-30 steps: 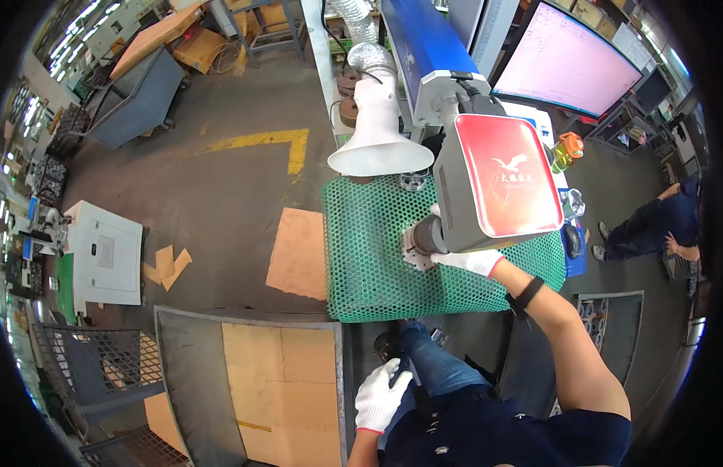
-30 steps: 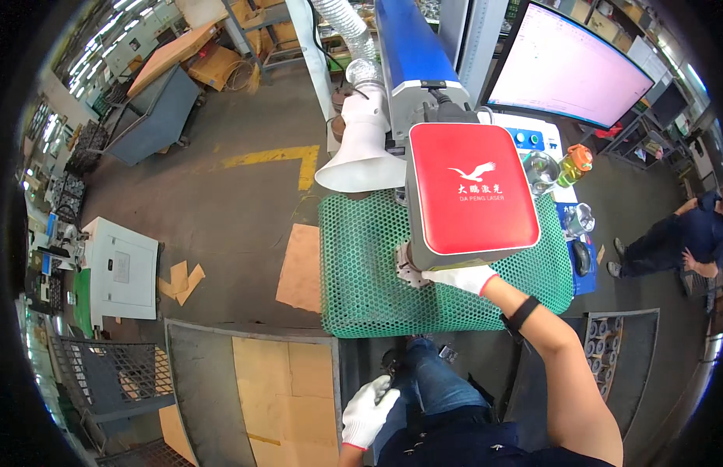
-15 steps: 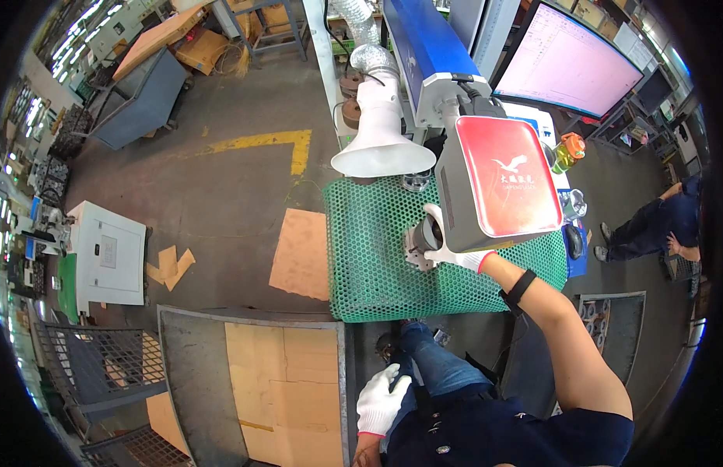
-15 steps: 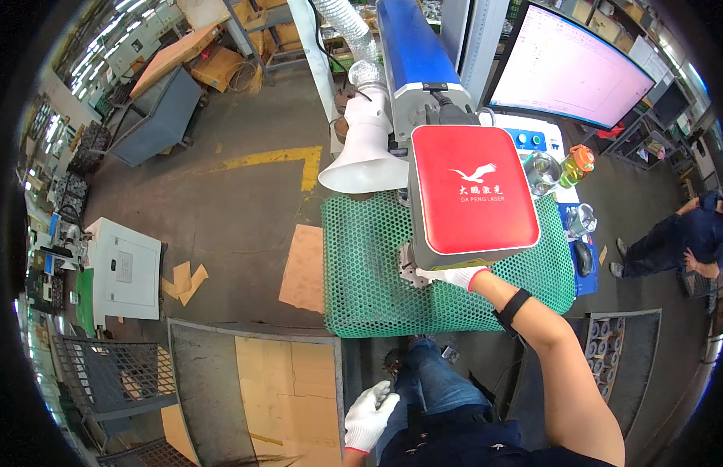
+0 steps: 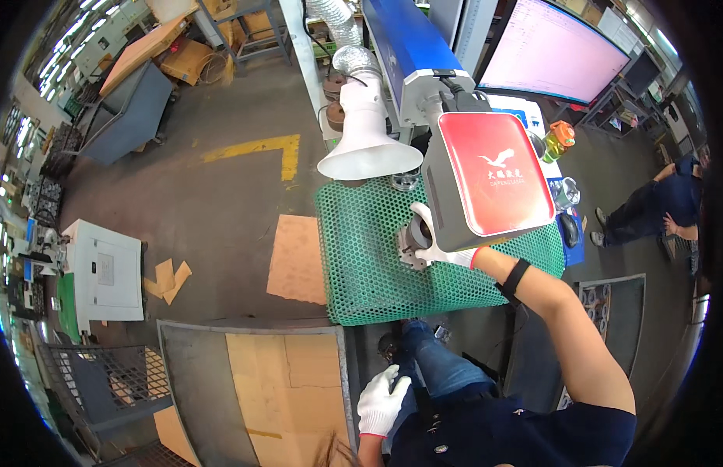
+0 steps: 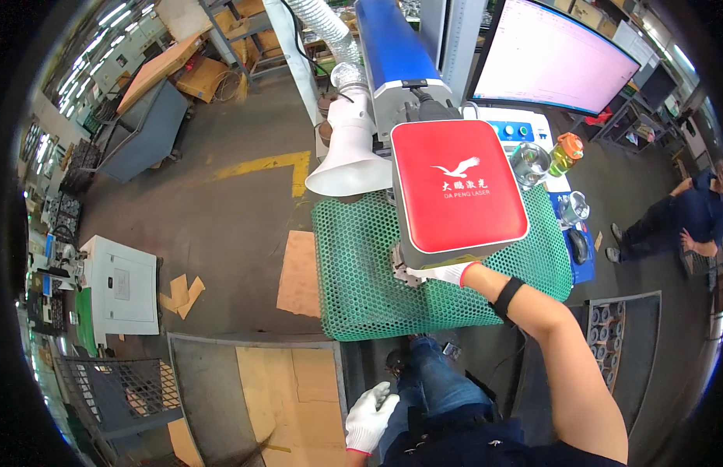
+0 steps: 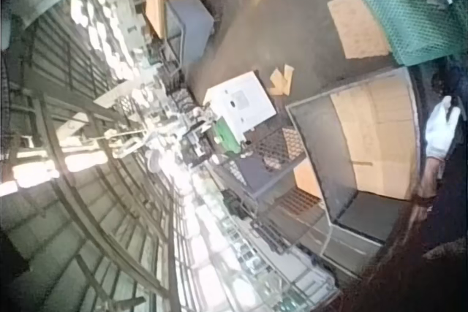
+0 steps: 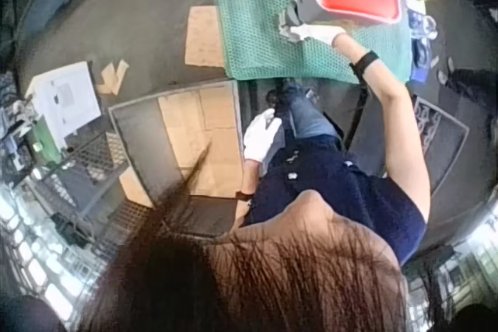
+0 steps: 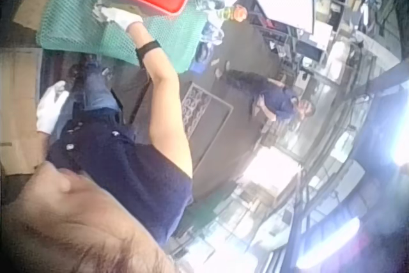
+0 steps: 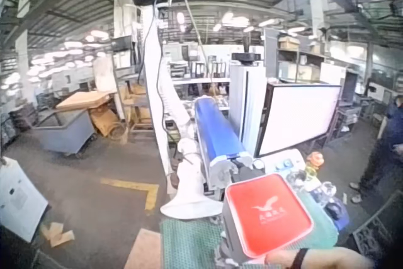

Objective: Manually retrieving metal components from a cart, positioning them under a laser marking machine, and placing them into another cart after processing.

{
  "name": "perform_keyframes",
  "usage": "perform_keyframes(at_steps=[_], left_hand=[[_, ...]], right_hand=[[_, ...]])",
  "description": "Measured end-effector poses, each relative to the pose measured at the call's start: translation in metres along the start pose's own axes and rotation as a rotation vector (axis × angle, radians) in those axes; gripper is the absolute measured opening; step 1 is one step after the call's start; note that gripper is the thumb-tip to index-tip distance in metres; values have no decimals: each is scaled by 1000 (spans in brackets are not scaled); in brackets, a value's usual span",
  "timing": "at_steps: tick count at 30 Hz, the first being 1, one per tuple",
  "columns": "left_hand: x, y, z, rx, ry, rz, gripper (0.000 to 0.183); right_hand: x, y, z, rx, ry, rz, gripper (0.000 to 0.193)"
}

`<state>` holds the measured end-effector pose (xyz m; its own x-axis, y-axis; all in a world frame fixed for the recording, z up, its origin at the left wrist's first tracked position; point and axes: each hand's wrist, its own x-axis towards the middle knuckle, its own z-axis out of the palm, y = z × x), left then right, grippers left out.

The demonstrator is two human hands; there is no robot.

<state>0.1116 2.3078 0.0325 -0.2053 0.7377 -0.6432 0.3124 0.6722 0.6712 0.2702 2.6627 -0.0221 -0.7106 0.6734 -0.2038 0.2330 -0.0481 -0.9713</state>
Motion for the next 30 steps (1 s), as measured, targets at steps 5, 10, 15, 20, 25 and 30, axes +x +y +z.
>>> perform_keyframes(at_steps=[5, 10, 15, 20, 25, 30], left_hand=[[-8, -12, -1, -107, 94, 26, 47], [-11, -25, -11, -207, 61, -94, 50], [-9, -27, -5, -153, 111, -62, 50], [-23, 1, -14, 104, 65, 177, 49], [-35, -43, -31, 248, 169, 173, 48], [-34, -46, -44, 618, 166, 175, 51]], right_hand=[[4, -27, -2, -198, -24, -120, 85], [8, -43, 20, -727, 117, 69, 75], [5, -52, 21, -637, 93, 115, 78], [-18, -51, 5, -380, 45, 344, 68], [-142, -66, 56, -1107, 776, -316, 55], [-269, -4, 74, -1017, 573, -43, 47]])
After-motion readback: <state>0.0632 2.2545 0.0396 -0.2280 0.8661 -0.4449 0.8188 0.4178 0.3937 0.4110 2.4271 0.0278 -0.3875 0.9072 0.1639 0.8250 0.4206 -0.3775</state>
